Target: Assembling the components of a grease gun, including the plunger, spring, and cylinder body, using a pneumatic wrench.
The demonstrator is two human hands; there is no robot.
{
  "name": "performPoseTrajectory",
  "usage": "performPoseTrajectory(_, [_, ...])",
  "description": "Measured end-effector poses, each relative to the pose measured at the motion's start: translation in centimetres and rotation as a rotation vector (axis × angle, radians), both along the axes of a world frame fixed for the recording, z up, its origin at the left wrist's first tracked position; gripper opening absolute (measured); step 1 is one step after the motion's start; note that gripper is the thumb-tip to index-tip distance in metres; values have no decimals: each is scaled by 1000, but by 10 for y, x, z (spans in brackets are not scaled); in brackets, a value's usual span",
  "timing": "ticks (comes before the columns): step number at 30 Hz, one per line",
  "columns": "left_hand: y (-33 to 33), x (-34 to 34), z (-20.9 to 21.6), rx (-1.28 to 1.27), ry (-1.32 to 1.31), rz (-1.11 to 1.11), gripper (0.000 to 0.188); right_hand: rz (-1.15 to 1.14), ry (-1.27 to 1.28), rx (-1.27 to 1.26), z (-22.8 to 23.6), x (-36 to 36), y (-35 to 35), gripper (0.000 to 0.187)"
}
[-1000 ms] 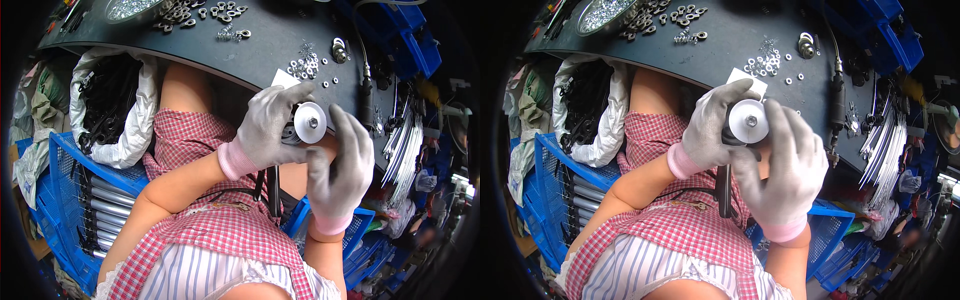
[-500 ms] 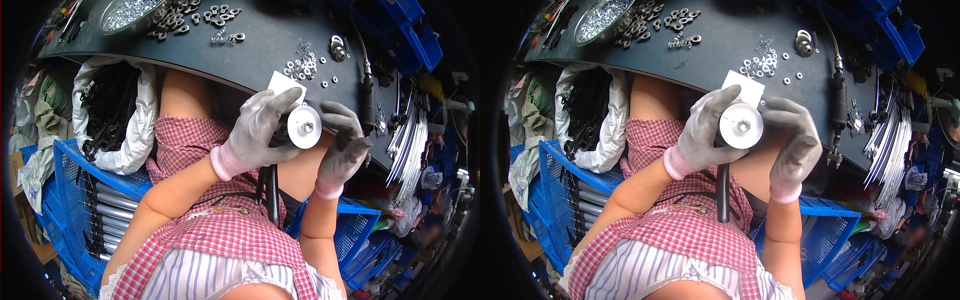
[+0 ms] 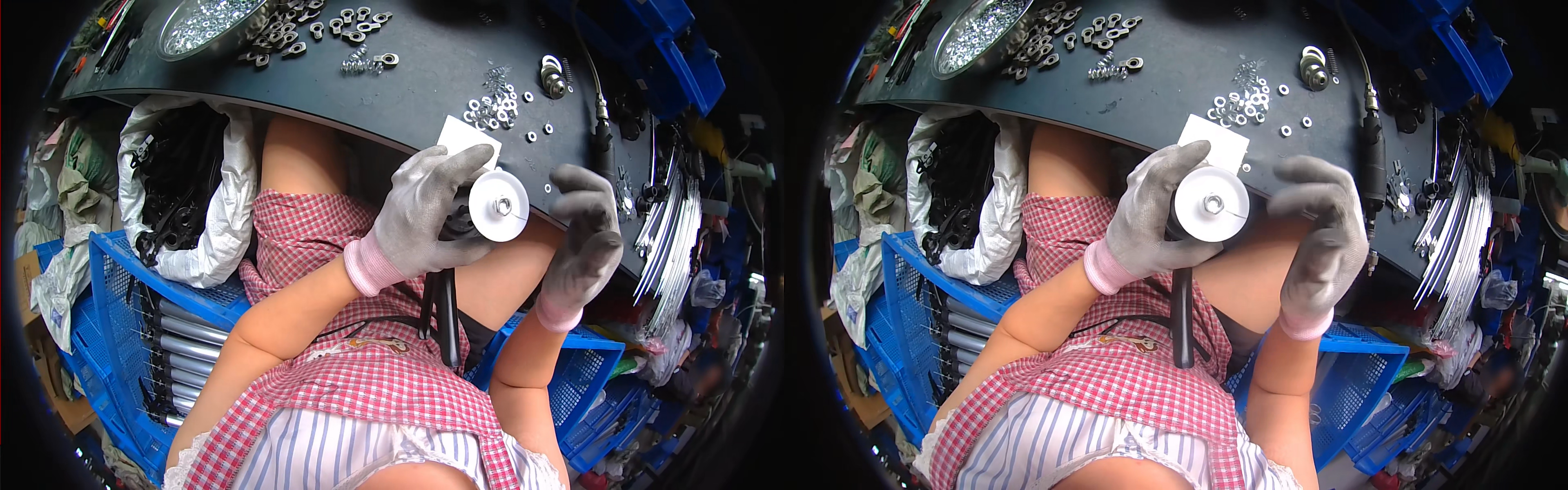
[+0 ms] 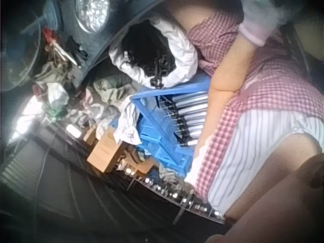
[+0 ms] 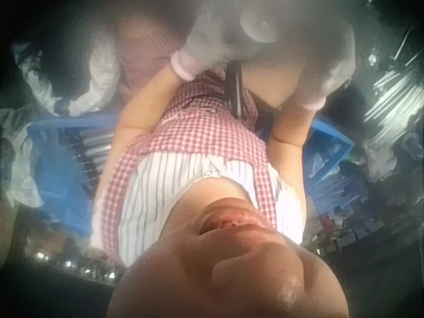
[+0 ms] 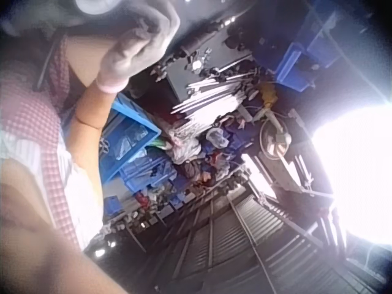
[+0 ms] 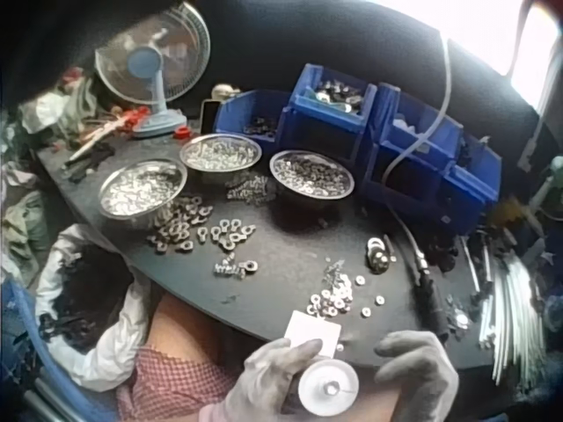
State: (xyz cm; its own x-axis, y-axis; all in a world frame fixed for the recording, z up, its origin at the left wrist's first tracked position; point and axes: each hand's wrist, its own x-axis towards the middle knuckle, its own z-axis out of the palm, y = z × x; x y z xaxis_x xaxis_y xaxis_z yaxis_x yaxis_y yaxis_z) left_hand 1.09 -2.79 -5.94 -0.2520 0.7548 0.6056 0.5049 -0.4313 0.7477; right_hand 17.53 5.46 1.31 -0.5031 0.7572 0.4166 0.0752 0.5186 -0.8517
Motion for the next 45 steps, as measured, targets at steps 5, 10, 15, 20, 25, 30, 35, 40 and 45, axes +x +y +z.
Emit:
performPoseTrajectory(5, [0, -1, 1, 27, 79, -3, 50, 203, -246, 229, 20, -12, 4, 40])
performPoseTrajectory(10, [5, -4, 2, 87, -13, -85, 23, 232, -436, 445, 45, -27, 5, 26])
performPoseTrajectory(15, [5, 0, 5, 79, -35, -28, 23, 177, -602, 413, 60, -33, -6, 21])
performPoseTrajectory(20, [7, 0, -1, 112, 12, 8, 26, 91, -667, 432, 59, -34, -17, 19])
performPoseTrajectory(25, [6, -1, -4, 92, 7, 4, 27, -13, -600, 325, 54, -34, -22, 21])
performPoseTrajectory(30, [-5, 0, 24, -45, -77, -2, 74, 15, -571, 267, 55, -27, -19, 21])
performPoseTrajectory(35, [1, -8, 27, -41, -50, -124, 70, 90, -617, 380, 62, -29, -15, 19])
performPoseTrajectory(40, [-1, -6, 23, -94, -93, -168, 49, 105, -681, 396, 63, -33, -18, 14])
performPoseTrajectory(45, [1, -8, 21, -66, -104, -176, 49, 81, -724, 319, 67, -37, -22, 12])
